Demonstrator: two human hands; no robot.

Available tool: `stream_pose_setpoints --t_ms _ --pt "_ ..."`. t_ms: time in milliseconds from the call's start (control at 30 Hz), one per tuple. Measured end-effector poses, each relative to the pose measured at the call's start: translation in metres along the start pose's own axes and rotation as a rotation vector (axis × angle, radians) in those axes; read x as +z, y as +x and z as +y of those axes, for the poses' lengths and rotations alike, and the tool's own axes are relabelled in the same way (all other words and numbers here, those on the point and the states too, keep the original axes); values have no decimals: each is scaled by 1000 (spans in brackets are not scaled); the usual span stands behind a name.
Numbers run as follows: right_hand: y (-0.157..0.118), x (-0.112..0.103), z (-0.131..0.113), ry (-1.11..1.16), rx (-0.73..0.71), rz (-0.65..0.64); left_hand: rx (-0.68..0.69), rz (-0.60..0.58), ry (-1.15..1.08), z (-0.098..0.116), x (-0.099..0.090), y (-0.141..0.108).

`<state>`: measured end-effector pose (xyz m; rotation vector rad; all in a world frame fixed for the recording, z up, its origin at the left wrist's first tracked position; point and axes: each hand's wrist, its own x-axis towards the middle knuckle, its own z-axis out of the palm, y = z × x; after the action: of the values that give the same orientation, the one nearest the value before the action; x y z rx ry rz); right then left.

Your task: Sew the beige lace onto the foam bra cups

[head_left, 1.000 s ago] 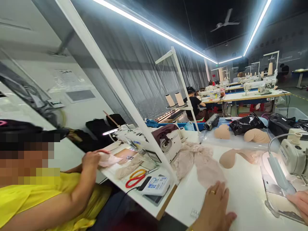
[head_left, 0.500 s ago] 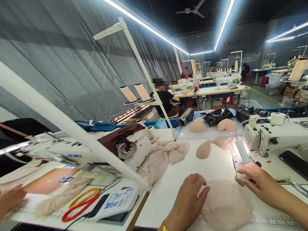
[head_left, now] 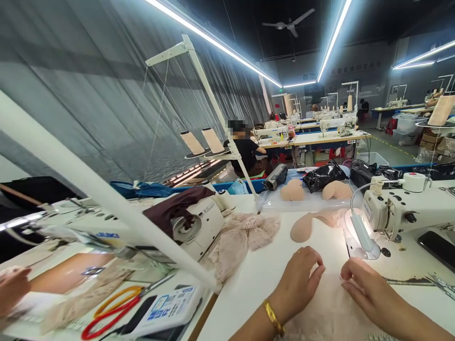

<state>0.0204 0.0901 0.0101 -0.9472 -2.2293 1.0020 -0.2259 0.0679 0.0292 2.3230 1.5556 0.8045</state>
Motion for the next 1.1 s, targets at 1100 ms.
stream_pose_setpoints --t_ms 1100 --pt "14 0 35 756 234 64 -336 -323 -611 28 -18 30"
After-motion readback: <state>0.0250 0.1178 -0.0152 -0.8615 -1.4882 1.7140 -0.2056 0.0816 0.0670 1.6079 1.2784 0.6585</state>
